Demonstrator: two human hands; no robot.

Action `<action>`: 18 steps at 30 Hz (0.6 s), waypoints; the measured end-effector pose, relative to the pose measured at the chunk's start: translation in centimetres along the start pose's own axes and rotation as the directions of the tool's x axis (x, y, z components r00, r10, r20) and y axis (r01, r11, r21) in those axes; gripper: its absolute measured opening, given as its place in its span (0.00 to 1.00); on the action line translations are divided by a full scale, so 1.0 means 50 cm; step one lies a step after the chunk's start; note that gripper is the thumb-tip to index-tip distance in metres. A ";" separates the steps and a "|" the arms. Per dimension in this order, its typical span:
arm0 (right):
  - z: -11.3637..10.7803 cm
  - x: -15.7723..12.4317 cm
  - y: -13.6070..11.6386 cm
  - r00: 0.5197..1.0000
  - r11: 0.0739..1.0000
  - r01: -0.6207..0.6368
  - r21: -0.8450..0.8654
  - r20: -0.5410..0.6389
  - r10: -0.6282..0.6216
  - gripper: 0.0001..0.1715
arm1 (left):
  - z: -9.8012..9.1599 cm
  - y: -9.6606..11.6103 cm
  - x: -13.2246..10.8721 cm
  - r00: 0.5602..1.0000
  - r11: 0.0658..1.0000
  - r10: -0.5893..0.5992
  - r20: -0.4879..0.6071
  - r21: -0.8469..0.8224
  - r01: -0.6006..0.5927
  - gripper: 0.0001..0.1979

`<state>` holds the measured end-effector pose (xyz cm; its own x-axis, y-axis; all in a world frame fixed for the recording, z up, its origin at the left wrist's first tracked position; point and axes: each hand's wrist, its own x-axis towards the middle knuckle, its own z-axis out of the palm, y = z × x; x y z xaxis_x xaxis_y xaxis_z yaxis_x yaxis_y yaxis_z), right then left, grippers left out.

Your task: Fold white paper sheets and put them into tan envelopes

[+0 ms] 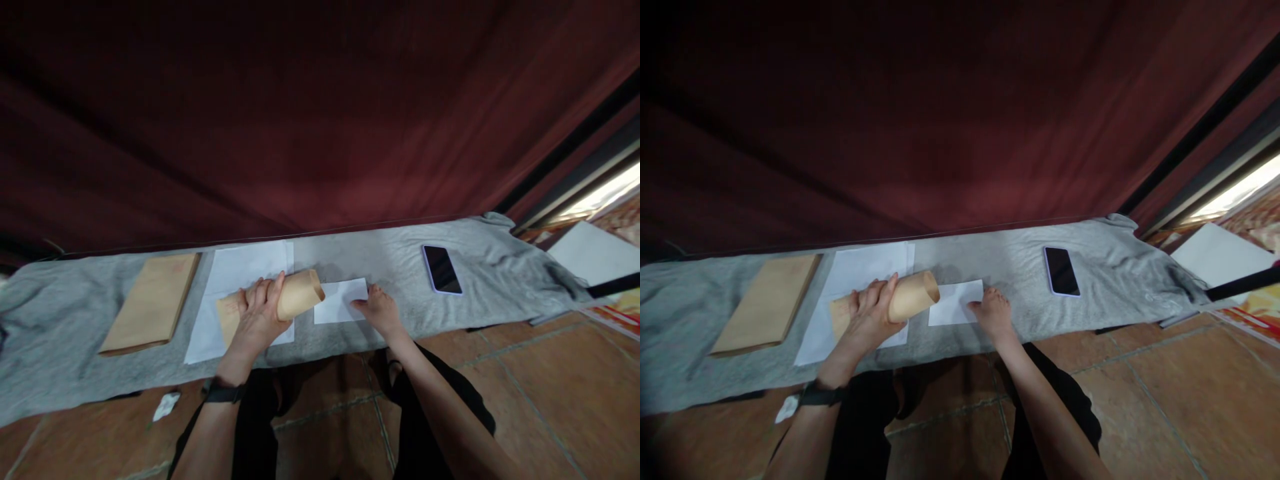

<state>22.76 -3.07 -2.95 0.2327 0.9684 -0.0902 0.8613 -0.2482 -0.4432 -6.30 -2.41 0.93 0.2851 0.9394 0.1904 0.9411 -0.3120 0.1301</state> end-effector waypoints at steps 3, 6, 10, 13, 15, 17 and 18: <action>-0.004 0.010 0.016 0.999 0.989 0.041 0.145 0.006 -0.043 0.09 | 0.004 -0.004 -0.001 1.000 1.000 -0.011 0.009 -0.020 0.011 0.52; -0.024 0.033 0.038 0.996 0.883 0.083 0.462 -0.067 -0.058 0.07 | 0.010 -0.007 -0.001 1.000 0.999 -0.017 0.020 -0.037 0.018 0.54; -0.052 0.052 0.051 0.978 0.479 0.164 0.863 -0.206 0.036 0.15 | 0.016 -0.009 0.002 0.999 0.997 -0.031 0.045 -0.069 0.034 0.56; -0.053 0.046 0.040 0.986 0.252 0.134 0.958 -0.155 0.065 0.21 | 0.018 -0.006 0.006 0.999 0.995 -0.028 0.043 -0.090 0.032 0.57; -0.044 0.040 0.029 0.992 0.248 0.110 0.963 -0.121 0.030 0.21 | 0.020 -0.003 0.008 1.000 0.995 -0.016 0.027 -0.097 0.018 0.58; -0.035 0.037 0.022 0.991 0.319 0.134 0.938 -0.133 -0.024 0.18 | 0.023 0.000 0.008 1.000 0.995 -0.003 0.011 -0.100 0.004 0.59; -0.032 0.036 0.022 0.988 0.369 0.155 0.916 -0.147 -0.051 0.17 | 0.025 0.001 0.009 1.000 0.995 0.000 0.003 -0.098 0.000 0.59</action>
<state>24.85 -1.63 -2.16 0.2517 0.9657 0.0645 -0.0595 0.0819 -0.9949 -5.92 -1.83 -0.20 0.2860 0.9396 0.1880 0.9186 -0.3247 0.2252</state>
